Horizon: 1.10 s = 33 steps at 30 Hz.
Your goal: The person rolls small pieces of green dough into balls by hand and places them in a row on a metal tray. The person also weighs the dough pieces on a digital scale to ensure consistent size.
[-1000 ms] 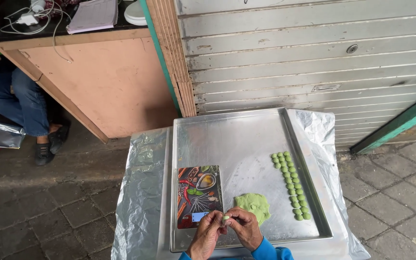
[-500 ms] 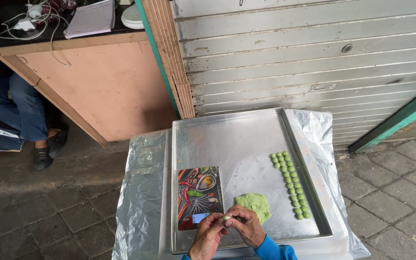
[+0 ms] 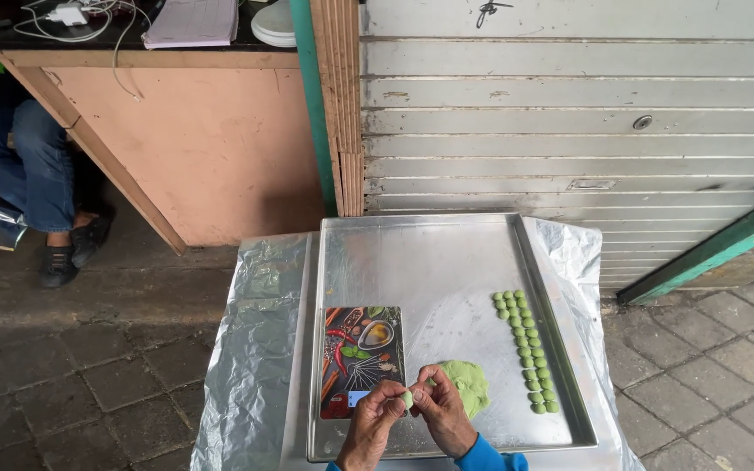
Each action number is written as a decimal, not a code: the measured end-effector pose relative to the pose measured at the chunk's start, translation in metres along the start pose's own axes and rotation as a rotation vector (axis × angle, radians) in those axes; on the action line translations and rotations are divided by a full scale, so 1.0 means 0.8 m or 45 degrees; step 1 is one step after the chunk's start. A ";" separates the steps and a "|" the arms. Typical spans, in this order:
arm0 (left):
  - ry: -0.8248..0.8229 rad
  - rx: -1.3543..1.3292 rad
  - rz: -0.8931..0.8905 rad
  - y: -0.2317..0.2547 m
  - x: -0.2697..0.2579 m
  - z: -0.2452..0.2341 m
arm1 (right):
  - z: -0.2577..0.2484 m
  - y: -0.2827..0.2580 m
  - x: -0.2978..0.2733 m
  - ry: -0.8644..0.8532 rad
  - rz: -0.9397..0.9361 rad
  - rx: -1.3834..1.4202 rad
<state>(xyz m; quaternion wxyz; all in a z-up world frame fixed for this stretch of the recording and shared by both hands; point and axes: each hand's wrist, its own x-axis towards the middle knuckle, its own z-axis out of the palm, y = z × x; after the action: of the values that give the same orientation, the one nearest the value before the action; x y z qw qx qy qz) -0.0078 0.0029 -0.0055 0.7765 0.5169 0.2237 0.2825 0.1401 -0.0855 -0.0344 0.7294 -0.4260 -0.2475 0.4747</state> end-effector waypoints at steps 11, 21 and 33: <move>-0.043 -0.016 -0.014 0.029 -0.002 -0.004 | 0.024 0.001 -0.010 -0.161 -0.310 -0.654; 0.184 -0.273 -0.184 -0.020 0.000 -0.014 | 0.060 -0.032 -0.007 -0.163 -0.274 -0.623; 0.057 -0.055 -0.055 -0.015 0.008 -0.015 | 0.060 -0.047 -0.011 -0.243 -0.301 -0.481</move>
<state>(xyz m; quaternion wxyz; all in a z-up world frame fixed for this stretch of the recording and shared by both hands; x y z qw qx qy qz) -0.0083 0.0119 -0.0217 0.7882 0.4885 0.2460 0.2822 0.1180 -0.0818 0.0226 0.6604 -0.4763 -0.4478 0.3694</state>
